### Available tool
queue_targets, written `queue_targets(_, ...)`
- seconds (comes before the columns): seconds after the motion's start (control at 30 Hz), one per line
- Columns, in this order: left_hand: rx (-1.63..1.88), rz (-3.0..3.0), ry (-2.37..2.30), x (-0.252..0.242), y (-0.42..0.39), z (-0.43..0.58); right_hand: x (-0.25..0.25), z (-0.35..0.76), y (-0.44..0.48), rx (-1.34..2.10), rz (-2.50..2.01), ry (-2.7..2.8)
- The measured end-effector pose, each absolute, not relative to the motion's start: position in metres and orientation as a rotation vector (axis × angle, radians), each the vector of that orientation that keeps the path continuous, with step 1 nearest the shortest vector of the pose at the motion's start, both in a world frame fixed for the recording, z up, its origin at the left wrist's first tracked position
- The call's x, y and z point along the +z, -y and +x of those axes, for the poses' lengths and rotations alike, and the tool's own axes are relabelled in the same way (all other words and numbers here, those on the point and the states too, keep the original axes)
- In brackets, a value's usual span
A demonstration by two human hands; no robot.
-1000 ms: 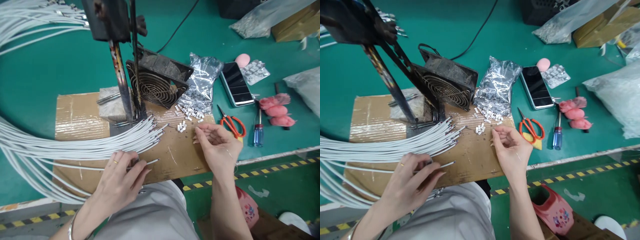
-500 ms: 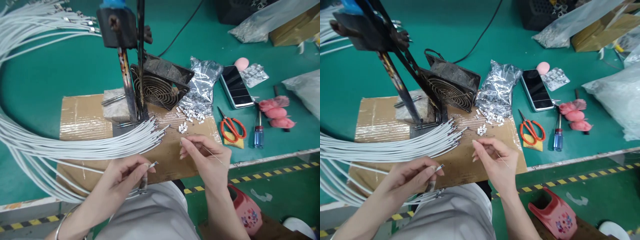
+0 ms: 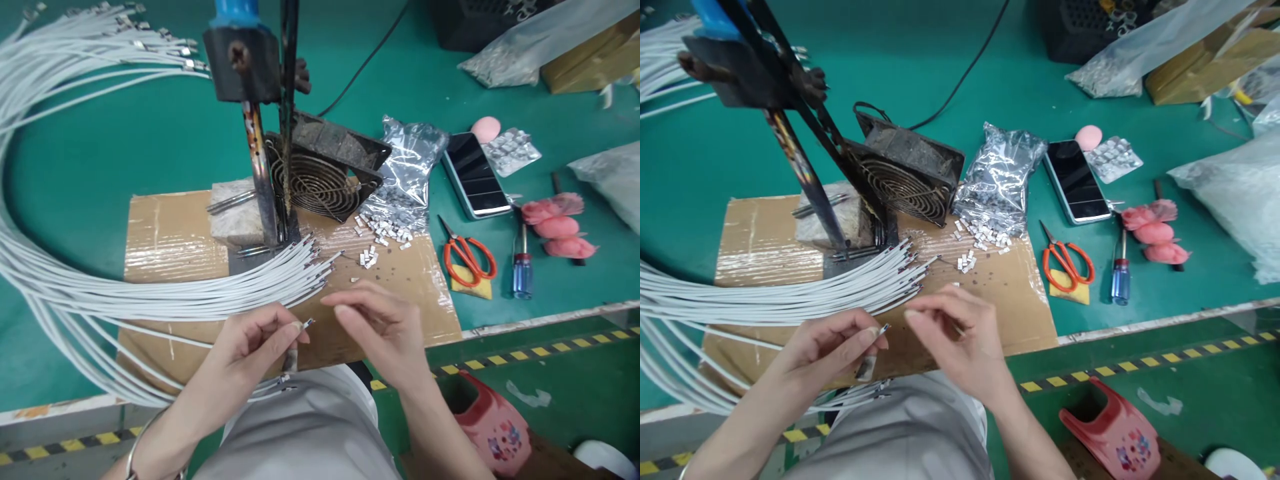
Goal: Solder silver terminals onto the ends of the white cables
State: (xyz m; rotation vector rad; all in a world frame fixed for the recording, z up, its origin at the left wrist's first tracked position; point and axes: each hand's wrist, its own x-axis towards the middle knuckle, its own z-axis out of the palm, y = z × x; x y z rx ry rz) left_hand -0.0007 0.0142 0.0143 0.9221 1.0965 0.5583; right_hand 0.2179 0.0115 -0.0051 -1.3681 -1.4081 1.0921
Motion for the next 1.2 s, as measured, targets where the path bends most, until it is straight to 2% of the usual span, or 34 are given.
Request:
queue_targets(0.1, 0.519, 0.948, -1.09, 0.014, -0.013, -0.001, -0.003, 0.207, -0.012, 1.099, -1.217, 1.52)
queue_targets(0.3, 0.422, 1.035, -1.103, 0.013, -0.011, -0.002, 0.002, 0.222, -0.028, 0.651, -0.913, 2.124)
queue_targets(0.4, 0.44, 1.019, -1.126, 0.016, -0.009, -0.001, 0.005, 0.233, -0.034, 0.605, -1.042, 2.064)
queue_targets(0.5, 0.469, 0.952, -1.177, 0.023, -0.011, 0.001, 0.005, 0.235, -0.032, 0.747, -1.26, 1.791)
queue_targets(0.67, 0.496, 0.931, -1.206, 0.025, -0.013, 0.004, 0.001, 0.215, -0.02, 1.223, -1.153, 1.676)
queue_targets(0.77, 0.542, 1.009, -1.156, 0.016, -0.012, 0.003, 0.001, 0.204, -0.019, 1.236, -1.121, 1.698)
queue_targets(0.93, 0.589, 1.344, -1.238, 0.019, -0.005, 0.007, 0.005, 0.2, -0.02, 1.054, -1.101, 1.805)
queue_targets(1.03, 0.672, 1.735, -1.304, 0.027, 0.002, 0.009, 0.003, 0.215, -0.017, 0.907, -1.207, 1.649)
queue_targets(1.13, 0.636, 1.919, -1.241, 0.027, 0.006, 0.009, 0.0, 0.256, -0.017, 0.649, -1.461, 1.366)
queue_targets(1.2, 0.57, 1.767, -1.231, 0.021, 0.003, 0.01, -0.001, 0.296, -0.023, 0.314, -1.755, 1.244)
